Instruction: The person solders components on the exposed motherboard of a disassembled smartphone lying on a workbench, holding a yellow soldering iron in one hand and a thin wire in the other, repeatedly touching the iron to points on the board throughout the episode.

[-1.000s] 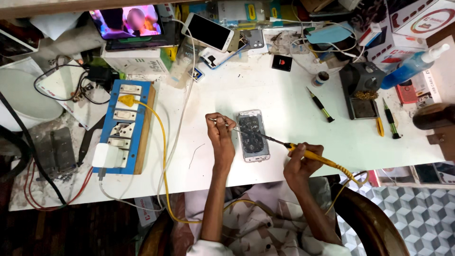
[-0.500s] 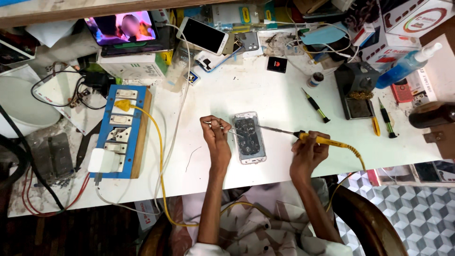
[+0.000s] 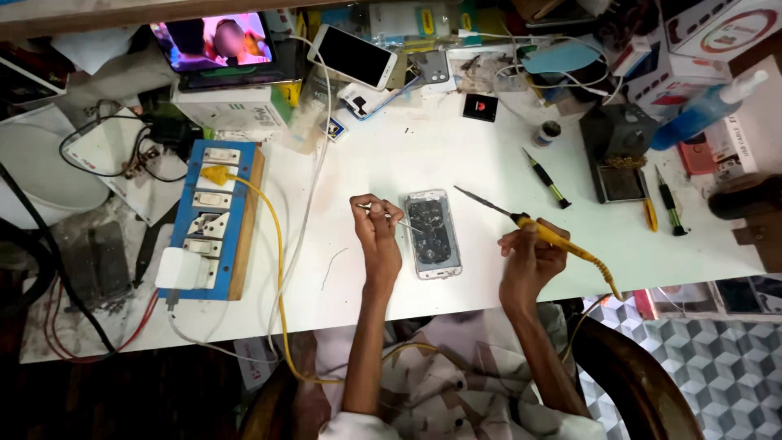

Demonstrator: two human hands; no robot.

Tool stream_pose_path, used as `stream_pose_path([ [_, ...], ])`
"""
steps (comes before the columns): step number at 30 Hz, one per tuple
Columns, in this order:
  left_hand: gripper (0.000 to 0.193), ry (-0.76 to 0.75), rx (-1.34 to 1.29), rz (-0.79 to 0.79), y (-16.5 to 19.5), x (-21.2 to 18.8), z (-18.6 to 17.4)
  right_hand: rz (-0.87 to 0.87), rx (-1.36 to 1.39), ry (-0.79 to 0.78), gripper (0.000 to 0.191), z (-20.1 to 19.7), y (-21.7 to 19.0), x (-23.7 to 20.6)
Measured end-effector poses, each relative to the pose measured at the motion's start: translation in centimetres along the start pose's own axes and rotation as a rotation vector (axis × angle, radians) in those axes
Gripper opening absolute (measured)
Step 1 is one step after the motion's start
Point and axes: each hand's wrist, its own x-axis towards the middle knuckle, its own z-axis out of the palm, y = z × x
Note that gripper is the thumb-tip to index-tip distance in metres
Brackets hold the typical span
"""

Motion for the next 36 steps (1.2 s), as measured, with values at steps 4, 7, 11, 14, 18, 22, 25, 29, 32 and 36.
stream_pose_path([
  [4, 0.020, 0.022, -0.048, -0.017, -0.1, 0.1, 0.2, 0.123, 0.095, 0.084, 0.023, -0.3, 0.3, 0.2],
  [7, 0.021, 0.025, -0.065, -0.017, -0.3, 0.1, 0.3, 0.180, 0.122, 0.114, 0.027, -0.8, 0.6, 0.3],
  [11, 0.022, 0.027, -0.036, -0.020, -0.3, 0.0, 0.2, 0.225, 0.297, 0.112, 0.031, -1.6, 1.0, 0.8],
  [14, 0.022, -0.009, -0.022, 0.007, -0.3, 0.0, 0.1, 0.256, 0.297, 0.148, 0.028, -1.7, 1.3, 0.9],
  [18, 0.020, -0.023, 0.135, 0.022, 0.1, -0.1, 0.2, 0.156, 0.191, 0.177, 0.029, -1.4, 1.5, -0.2],
  [22, 0.018, -0.024, 0.248, 0.068, 0.5, -0.3, 0.4, 0.150, 0.073, 0.242, 0.028, -1.2, 1.3, -0.6],
  [25, 0.019, -0.020, 0.320, 0.078, 0.8, -0.3, 0.6, 0.095, 0.053, 0.239, 0.030, -1.1, 1.1, -0.5],
  [29, 0.018, -0.014, 0.266, 0.071, 0.8, -0.3, 0.5, 0.121, 0.032, 0.217, 0.031, -0.8, 0.8, -0.5],
  [32, 0.018, -0.030, 0.268, 0.085, 0.6, -0.3, 0.5, 0.086, -0.045, 0.190, 0.031, -0.9, 0.8, -0.6],
  [36, 0.018, -0.033, 0.287, 0.096, 0.6, -0.2, 0.5, 0.086, -0.022, 0.182, 0.030, -1.3, 1.2, -0.7],
])
